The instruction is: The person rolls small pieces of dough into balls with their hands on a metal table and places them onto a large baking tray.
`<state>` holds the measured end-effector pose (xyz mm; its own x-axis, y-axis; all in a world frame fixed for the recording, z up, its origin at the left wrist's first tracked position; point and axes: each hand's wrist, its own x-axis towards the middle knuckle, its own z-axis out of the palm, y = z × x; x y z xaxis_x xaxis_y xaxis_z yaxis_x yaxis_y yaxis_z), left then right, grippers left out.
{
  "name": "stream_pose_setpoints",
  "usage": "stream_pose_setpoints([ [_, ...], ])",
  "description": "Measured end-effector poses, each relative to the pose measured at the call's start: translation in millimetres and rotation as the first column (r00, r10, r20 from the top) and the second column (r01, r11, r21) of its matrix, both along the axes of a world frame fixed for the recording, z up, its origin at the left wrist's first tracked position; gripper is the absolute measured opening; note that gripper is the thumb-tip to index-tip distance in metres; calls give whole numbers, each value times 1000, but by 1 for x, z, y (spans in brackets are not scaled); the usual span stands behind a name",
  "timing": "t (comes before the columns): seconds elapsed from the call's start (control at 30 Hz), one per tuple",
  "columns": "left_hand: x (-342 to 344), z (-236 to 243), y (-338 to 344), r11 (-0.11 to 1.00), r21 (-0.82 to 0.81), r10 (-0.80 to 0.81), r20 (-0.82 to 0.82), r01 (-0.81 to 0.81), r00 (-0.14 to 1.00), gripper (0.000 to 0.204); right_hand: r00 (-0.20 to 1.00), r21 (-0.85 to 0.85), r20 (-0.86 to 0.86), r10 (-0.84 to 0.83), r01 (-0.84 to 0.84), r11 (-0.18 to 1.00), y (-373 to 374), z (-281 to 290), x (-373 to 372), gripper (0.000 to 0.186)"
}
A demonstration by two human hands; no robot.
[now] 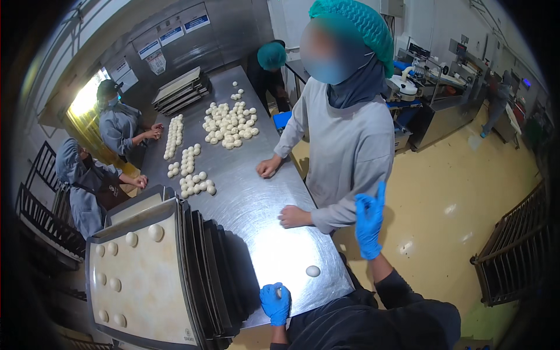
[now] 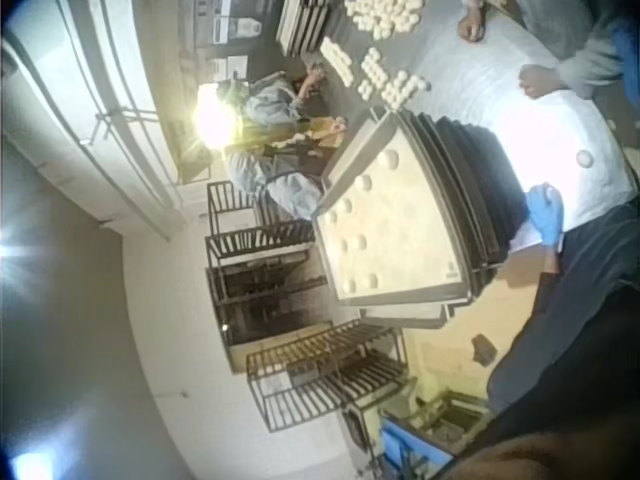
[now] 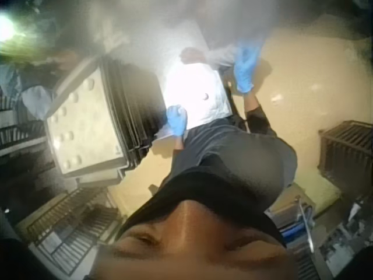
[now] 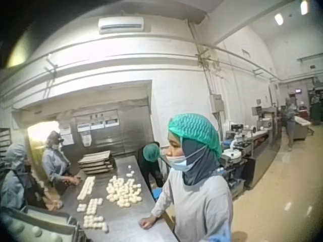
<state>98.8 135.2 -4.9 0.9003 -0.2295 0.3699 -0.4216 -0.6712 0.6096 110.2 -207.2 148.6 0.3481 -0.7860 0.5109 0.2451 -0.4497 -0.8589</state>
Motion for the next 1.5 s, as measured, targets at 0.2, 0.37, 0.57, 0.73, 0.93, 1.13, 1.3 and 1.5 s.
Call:
stream_pose_setpoints([
  [0.2, 2, 5, 1, 1000, 29, -6, -25, 6, 1000, 14, 975, 254, -112, 193, -160, 954, -41, 8, -2, 72],
  [0.37, 3, 4, 5, 1000, 6, -16, 4, 16, 1000, 15, 995, -14, -93, 29, -31, 999, 10, -16, -3, 64],
  [0.57, -5, 2, -5, 998, -44, -56, -33, 54, 998, 13, 660, -32, -542, 520, -635, 772, 86, -128, -36, 41],
  [0.73, -1, 10, 10, 994, 48, -105, 75, 102, 992, 20, 609, -296, -653, 451, -753, 589, 134, -151, -32, 45],
  [0.93, 5, 1, -3, 998, -7, -61, 47, 61, 997, 14, 633, -395, -714, 299, -717, 575, 121, -163, -30, 20],
  [1.13, -22, 3, 6, 993, 6, -119, 30, 119, 992, 20, 637, -382, -615, 465, -756, 531, 115, -165, -48, 17],
  [1.3, -32, 10, 32, 999, -48, -14, -201, 4, 979, 22, 584, -366, -727, 360, -774, 517, 81, -158, -41, 18],
  [1.5, 33, 12, -17, 988, -70, 127, -105, -135, 986, 20, 710, -407, -671, 213, -593, 695, 112, -166, 27, 15],
])
